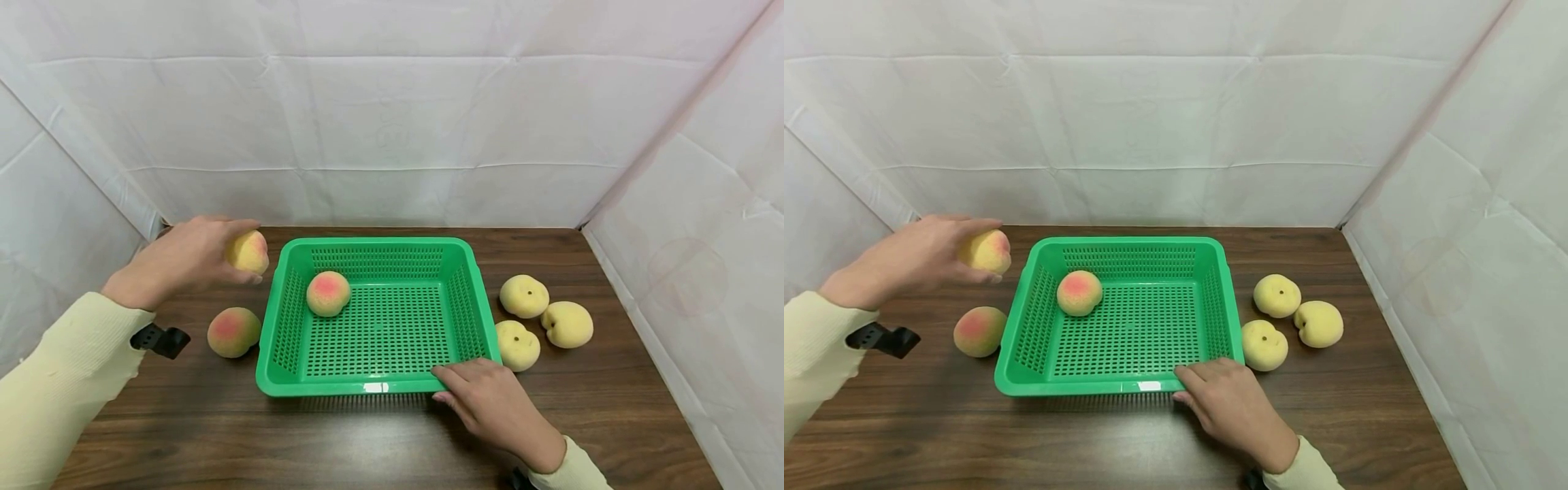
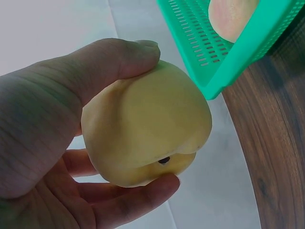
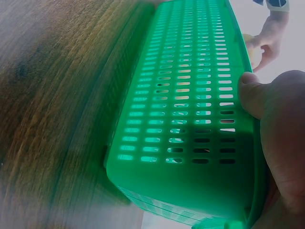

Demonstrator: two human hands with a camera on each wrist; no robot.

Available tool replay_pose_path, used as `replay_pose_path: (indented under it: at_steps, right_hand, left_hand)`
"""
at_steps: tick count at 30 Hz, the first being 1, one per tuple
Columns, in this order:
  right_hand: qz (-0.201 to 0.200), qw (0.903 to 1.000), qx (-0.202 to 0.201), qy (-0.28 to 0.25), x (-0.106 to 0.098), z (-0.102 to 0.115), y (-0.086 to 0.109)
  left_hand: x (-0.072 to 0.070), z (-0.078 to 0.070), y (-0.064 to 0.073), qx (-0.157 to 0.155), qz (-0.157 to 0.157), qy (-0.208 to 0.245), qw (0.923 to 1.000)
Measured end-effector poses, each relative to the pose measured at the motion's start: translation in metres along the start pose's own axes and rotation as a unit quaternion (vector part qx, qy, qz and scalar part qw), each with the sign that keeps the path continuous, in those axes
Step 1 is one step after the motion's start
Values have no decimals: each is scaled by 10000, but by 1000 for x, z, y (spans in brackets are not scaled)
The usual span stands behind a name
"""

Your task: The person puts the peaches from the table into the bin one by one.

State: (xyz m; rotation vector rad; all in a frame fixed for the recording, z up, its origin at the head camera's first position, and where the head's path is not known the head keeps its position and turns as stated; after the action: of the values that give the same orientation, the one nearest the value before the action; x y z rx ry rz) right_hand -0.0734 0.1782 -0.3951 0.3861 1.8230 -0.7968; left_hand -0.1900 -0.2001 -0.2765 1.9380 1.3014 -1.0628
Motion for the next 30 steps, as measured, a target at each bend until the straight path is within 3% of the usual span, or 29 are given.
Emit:
replay_pose_path:
  at_steps: [16,30]
  right_hand:
    - [-51,10000,-28,42,-1,0,-1]
    - [-49,10000,-10,2,0,0,0]
  left_hand:
    - [1,-8,0,91,-97,28,9999]
    - [4,-11,-3,101,45,-42,9999]
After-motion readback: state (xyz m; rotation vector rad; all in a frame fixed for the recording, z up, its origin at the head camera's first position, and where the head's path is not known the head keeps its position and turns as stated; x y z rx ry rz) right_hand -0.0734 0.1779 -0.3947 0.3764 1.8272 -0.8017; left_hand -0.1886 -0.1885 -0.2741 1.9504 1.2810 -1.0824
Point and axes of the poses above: each hand's wrist, its own y-axis away from the middle knuckle, its own x-axis out of the palm, z = x × y, the point moved 6 cm from there along -y, towards the middle knuckle, and after that the axes turned 14 degrees about y, right-handed, at the moved point
